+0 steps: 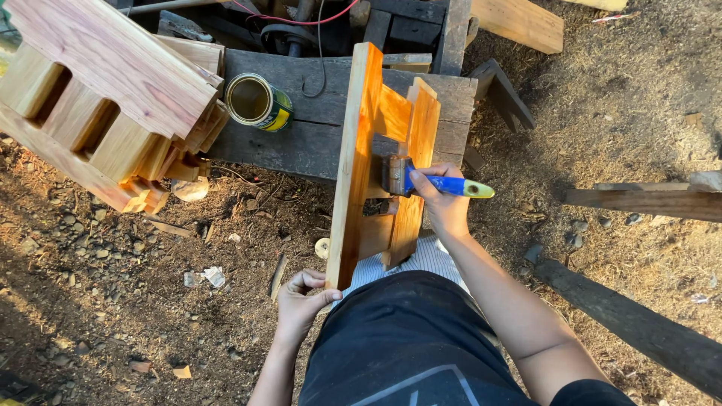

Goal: The person applies a yellowish-brown finish to a wooden stool using a paintbrush. They repeatedly dip the brush into a can of finish and coat the top surface, sides, and edges of the stool, rotating the piece to access different areas.

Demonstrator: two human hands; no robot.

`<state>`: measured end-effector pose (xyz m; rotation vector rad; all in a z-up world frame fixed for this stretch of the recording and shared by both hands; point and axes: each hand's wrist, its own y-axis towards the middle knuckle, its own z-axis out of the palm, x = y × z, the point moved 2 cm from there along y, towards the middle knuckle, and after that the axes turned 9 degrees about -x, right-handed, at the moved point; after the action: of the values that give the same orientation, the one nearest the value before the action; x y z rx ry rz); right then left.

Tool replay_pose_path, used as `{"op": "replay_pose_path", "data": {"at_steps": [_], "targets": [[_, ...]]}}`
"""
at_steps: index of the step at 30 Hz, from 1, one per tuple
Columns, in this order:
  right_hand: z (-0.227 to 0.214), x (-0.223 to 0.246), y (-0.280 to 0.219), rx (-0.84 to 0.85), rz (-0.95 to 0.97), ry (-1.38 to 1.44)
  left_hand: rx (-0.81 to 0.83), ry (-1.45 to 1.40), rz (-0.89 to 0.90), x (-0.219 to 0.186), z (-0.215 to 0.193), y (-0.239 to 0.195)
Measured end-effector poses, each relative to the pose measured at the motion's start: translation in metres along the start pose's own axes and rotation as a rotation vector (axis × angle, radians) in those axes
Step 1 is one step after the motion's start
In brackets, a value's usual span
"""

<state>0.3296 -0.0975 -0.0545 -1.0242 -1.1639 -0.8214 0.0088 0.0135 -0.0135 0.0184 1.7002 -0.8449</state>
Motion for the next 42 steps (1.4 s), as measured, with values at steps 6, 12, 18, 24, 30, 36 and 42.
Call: {"op": "replay_pose_path", "data": {"at_steps": [6, 12, 18, 24, 30, 36, 42], "targets": [[-0.009, 0.041, -0.008, -0.027, 0.191, 0.355, -0.009, -0.021, -0.031, 0.006, -0.004, 0.004], [-0.033, -0.053, -0.026, -0.086, 0.309, 0.427, -0.014, -0.051, -0.060, 0.001, -0.002, 0.002], [-0.059, -0.084, -0.029, -0.124, 0.199, 0.273, -0.014, -0.017, -0.027, 0.000, -0.006, 0.003], [-0.039, -0.041, -0.043, -0.131, 0.228, 0.513, -0.002, 0.002, -0.048, 0.000, -0.002, 0.003], [-0.054, -0.092, -0.035, -0.110, 0.163, 0.202, 0.001, 0.029, -0.025, -0.009, 0.001, 0.002], [-0.085, -0.083, -0.023, -0.123, 0.074, 0.041, 0.015, 0.021, -0.024, -0.003, 0.004, 0.001], [-0.060, -0.031, -0.011, -0.136, 0.170, 0.410, 0.013, 0.047, 0.002, -0.005, 0.010, -0.001]]}}
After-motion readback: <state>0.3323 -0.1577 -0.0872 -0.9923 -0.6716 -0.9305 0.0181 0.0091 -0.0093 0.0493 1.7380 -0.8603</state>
